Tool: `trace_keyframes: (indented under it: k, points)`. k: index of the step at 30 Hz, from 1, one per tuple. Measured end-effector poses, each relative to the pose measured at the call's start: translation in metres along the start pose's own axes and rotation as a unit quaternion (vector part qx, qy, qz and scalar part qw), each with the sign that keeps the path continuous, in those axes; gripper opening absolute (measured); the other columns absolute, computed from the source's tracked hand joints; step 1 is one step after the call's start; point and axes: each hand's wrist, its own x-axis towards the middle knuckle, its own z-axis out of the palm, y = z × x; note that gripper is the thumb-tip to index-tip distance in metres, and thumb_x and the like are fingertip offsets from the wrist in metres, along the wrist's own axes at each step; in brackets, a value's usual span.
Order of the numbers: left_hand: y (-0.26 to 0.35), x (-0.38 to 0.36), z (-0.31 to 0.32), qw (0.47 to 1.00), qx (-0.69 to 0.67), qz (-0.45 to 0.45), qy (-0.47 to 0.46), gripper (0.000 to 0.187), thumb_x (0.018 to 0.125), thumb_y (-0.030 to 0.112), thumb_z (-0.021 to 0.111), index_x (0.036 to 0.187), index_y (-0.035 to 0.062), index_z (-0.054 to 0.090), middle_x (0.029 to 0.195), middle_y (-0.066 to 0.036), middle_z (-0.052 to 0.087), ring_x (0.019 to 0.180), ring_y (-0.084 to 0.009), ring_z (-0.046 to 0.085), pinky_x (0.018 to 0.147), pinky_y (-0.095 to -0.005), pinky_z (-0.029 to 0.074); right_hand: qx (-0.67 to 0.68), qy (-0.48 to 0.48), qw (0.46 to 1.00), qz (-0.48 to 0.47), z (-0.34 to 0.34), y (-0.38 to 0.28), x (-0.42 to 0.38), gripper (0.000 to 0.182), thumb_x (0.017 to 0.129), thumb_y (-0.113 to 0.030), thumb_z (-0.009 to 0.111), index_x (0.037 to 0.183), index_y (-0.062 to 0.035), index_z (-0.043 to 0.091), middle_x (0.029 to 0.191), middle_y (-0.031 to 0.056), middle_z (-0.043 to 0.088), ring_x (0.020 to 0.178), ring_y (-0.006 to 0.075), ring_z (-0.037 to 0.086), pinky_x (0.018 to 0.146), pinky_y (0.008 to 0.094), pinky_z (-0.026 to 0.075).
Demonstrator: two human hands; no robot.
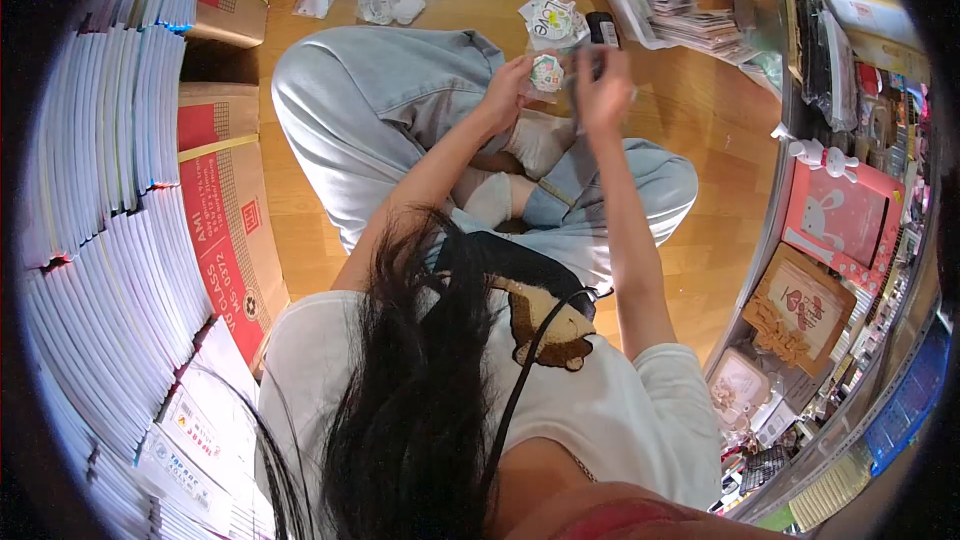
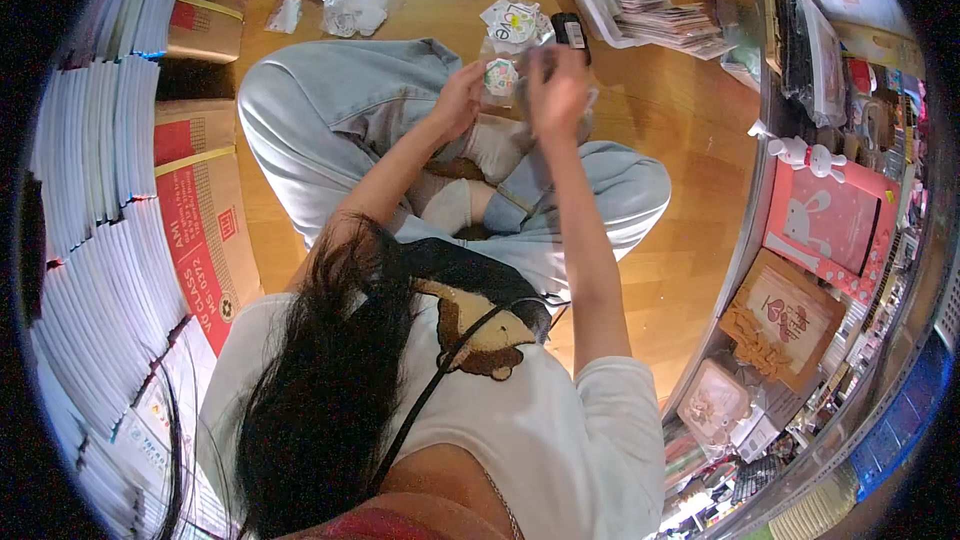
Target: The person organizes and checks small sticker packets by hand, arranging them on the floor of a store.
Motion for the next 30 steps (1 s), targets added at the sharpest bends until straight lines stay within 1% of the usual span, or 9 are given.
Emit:
trace_keyframes:
  k: [3,5,9,14,19,22,25,28,30]
  points:
    - [0.006,-0.006,0.006,0.999,0.024,-0.015,0.034,0.039,0.095,0.033,0.035,0.115,0.0039,0.050,0.101,-0.006,0.059,0.083,-0.0139,0.057,0.070,-0.0279,0.046,-0.117,-0.094,0.979,-0.140,0.019,-0.030,-0.029,0.026,0.074,-0.023,0.064,0.096,-0.0108,0.057,0.094,0.0096,0.054,0.091,0.0263,0.053,0.072,0.0391,0.040]
    - [-0.008,0.007,-0.004,0.995,-0.002,0.027,0.097,0.040,0.094,0.039,0.036,0.112,0.0074,0.052,0.089,-0.003,0.056,0.073,-0.0115,0.052,0.066,-0.0281,0.043,-0.149,-0.078,0.976,-0.135,0.031,-0.031,-0.026,0.026,0.073,-0.023,0.063,0.096,-0.0110,0.057,0.095,0.0084,0.053,0.093,0.0254,0.051,0.072,0.0381,0.039]
    - [-0.004,0.006,-0.007,0.996,0.031,0.014,0.079,0.036,0.093,0.038,0.041,0.105,0.0066,0.056,0.083,-0.002,0.055,0.068,-0.0096,0.050,0.061,-0.0246,0.041,-0.186,-0.059,0.977,-0.090,0.046,-0.026,-0.016,0.025,0.078,-0.028,0.058,0.098,-0.0112,0.057,0.096,0.0101,0.054,0.091,0.0278,0.052,0.071,0.0402,0.038]
    - [-0.006,-0.004,0.000,0.996,0.086,0.038,0.005,0.028,0.091,0.027,0.049,0.105,0.0036,0.056,0.084,0.000,0.057,0.064,-0.0056,0.050,0.055,-0.0203,0.042,-0.120,-0.042,0.991,0.031,0.044,-0.006,0.021,0.036,0.089,-0.036,0.043,0.099,-0.0037,0.057,0.090,0.0183,0.056,0.085,0.0355,0.055,0.072,0.0453,0.040]
    - [0.006,-0.009,-0.004,0.998,0.047,0.052,-0.005,0.028,0.092,0.021,0.048,0.112,0.0025,0.054,0.097,-0.004,0.060,0.078,-0.0107,0.059,0.072,-0.0246,0.050,-0.024,0.091,0.991,0.097,0.011,-0.005,0.036,0.035,0.090,-0.032,0.044,0.096,0.0008,0.056,0.089,0.0200,0.056,0.085,0.0365,0.055,0.073,0.0431,0.042]
    - [0.013,-0.008,-0.001,0.999,-0.008,0.045,0.002,0.036,0.094,0.029,0.040,0.116,0.0027,0.051,0.107,-0.006,0.059,0.095,-0.0138,0.057,0.079,-0.0278,0.048,0.116,0.088,0.989,-0.011,-0.003,-0.018,0.006,0.030,0.089,-0.027,0.049,0.091,0.0019,0.057,0.091,0.0195,0.056,0.085,0.0355,0.054,0.073,0.0431,0.041]
    - [0.006,-0.007,0.001,0.999,-0.015,-0.014,0.028,0.053,0.094,0.046,0.029,0.119,0.0031,0.048,0.117,-0.008,0.053,0.111,-0.0177,0.047,0.095,-0.0336,0.036,-0.044,-0.025,0.992,-0.118,0.023,-0.023,-0.032,0.031,0.086,-0.029,0.051,0.108,-0.0078,0.058,0.110,0.0136,0.052,0.105,0.0305,0.047,0.089,0.0448,0.032]
    - [0.006,-0.005,-0.007,0.991,0.041,-0.084,0.095,0.050,0.093,0.046,0.031,0.124,0.0080,0.043,0.123,-0.006,0.048,0.107,-0.0206,0.049,0.090,-0.0353,0.039,-0.198,-0.005,0.968,-0.155,0.038,-0.041,-0.025,0.034,0.087,-0.032,0.048,0.115,-0.0152,0.057,0.126,0.0100,0.046,0.118,0.0259,0.041,0.096,0.0467,0.028]
    - [0.007,-0.007,-0.002,0.997,0.005,-0.048,0.061,0.051,0.092,0.049,0.032,0.113,0.0063,0.050,0.108,-0.006,0.056,0.101,-0.0178,0.051,0.083,-0.0332,0.043,-0.239,0.006,0.958,-0.157,0.050,-0.040,-0.011,0.034,0.087,-0.033,0.046,0.115,-0.0178,0.058,0.129,0.0094,0.044,0.121,0.0252,0.039,0.097,0.0467,0.028]
